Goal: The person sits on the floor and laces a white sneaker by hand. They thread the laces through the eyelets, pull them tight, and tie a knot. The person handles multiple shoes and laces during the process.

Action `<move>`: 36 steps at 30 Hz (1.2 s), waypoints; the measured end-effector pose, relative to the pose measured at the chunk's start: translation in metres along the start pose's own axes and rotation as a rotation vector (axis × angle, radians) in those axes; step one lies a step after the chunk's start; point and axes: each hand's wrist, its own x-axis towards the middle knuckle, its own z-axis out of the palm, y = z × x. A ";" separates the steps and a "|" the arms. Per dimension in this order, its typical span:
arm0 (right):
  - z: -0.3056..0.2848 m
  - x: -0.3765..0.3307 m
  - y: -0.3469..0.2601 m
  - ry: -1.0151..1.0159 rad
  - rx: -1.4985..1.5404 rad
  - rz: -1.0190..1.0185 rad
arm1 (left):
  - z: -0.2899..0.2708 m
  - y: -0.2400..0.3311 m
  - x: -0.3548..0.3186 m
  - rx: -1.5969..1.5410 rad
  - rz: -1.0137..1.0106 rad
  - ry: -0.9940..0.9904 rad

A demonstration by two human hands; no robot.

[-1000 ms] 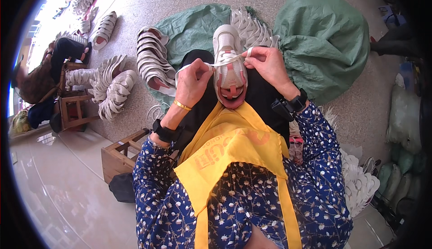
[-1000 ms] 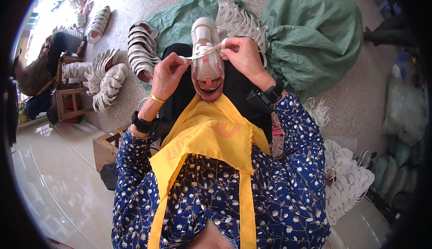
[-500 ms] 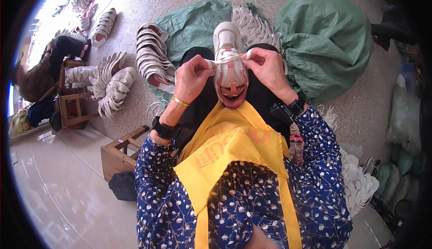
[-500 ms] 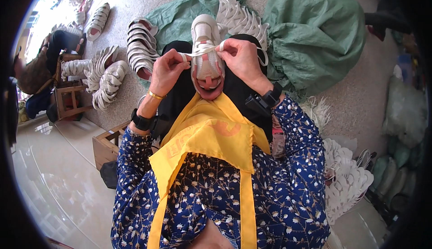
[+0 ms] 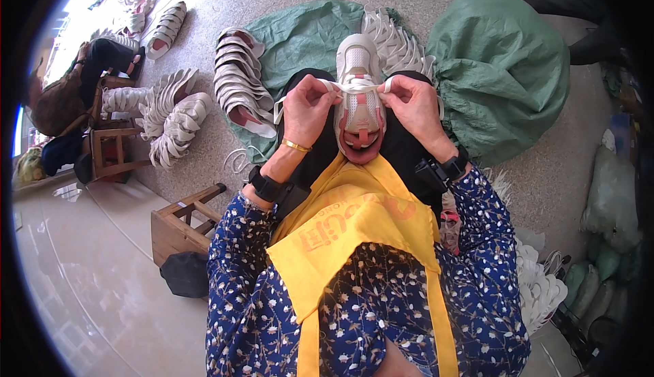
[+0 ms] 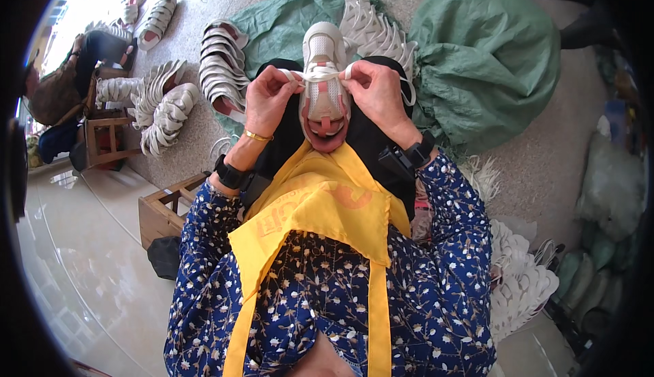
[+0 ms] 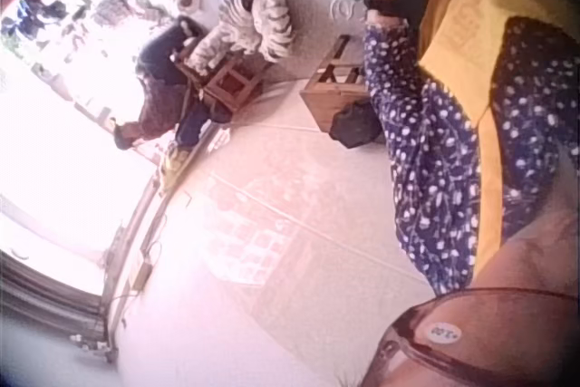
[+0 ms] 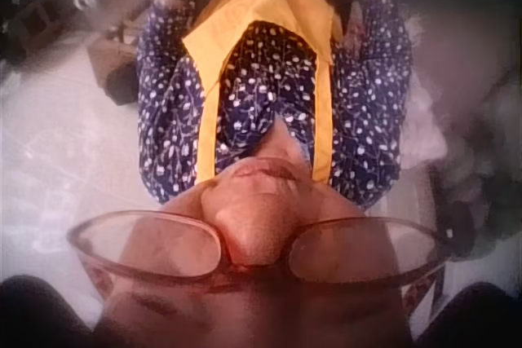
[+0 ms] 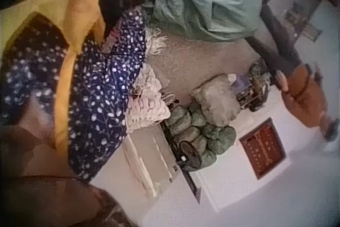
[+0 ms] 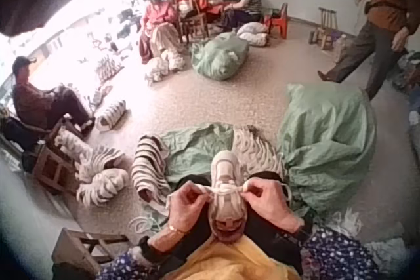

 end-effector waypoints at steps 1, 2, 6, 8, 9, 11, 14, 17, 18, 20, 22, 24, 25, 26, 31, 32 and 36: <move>0.000 0.000 0.000 -0.003 0.004 0.003 | 0.000 0.002 0.000 0.066 -0.008 -0.006; 0.000 0.000 -0.001 -0.002 -0.001 0.004 | 0.000 0.003 -0.001 0.119 -0.001 0.007; 0.002 -0.001 -0.002 0.003 -0.008 -0.010 | 0.004 0.017 -0.004 0.354 0.047 0.078; 0.002 -0.002 -0.004 0.005 0.000 -0.006 | 0.005 0.018 -0.006 0.429 0.078 0.099; 0.000 -0.002 -0.006 0.009 0.002 0.003 | 0.006 0.015 -0.003 0.436 0.096 0.095; 0.000 -0.005 -0.013 0.027 -0.027 0.016 | 0.004 0.009 -0.004 0.447 0.135 0.097; -0.007 -0.005 -0.018 0.014 -0.225 -0.002 | 0.015 0.024 -0.009 0.589 0.314 0.114; -0.005 -0.005 -0.020 0.048 -0.123 -0.059 | 0.019 0.031 -0.013 0.693 0.488 0.062; -0.004 -0.006 -0.018 0.058 -0.107 -0.071 | 0.021 0.030 -0.014 0.702 0.482 0.040; -0.004 -0.004 -0.015 0.061 -0.080 -0.101 | 0.027 0.034 -0.013 0.732 0.569 -0.006; -0.006 -0.005 -0.017 0.077 -0.118 -0.120 | 0.030 0.033 -0.012 0.761 0.573 -0.027; -0.007 -0.004 -0.018 0.090 -0.136 -0.128 | 0.026 0.030 -0.008 0.671 0.470 -0.029; -0.006 -0.004 -0.017 0.097 -0.135 -0.130 | 0.023 0.028 -0.008 0.586 0.348 -0.037; -0.005 -0.004 -0.016 0.105 -0.134 -0.132 | 0.022 0.025 -0.008 0.572 0.286 0.040; -0.024 -0.005 -0.015 0.026 0.066 0.015 | 0.009 0.004 -0.008 0.518 0.247 0.070; -0.038 0.000 -0.012 0.040 0.222 0.146 | 0.007 0.001 -0.008 0.505 0.240 0.071; -0.146 0.031 0.050 0.489 0.133 0.197 | 0.007 0.002 -0.006 0.451 0.226 0.045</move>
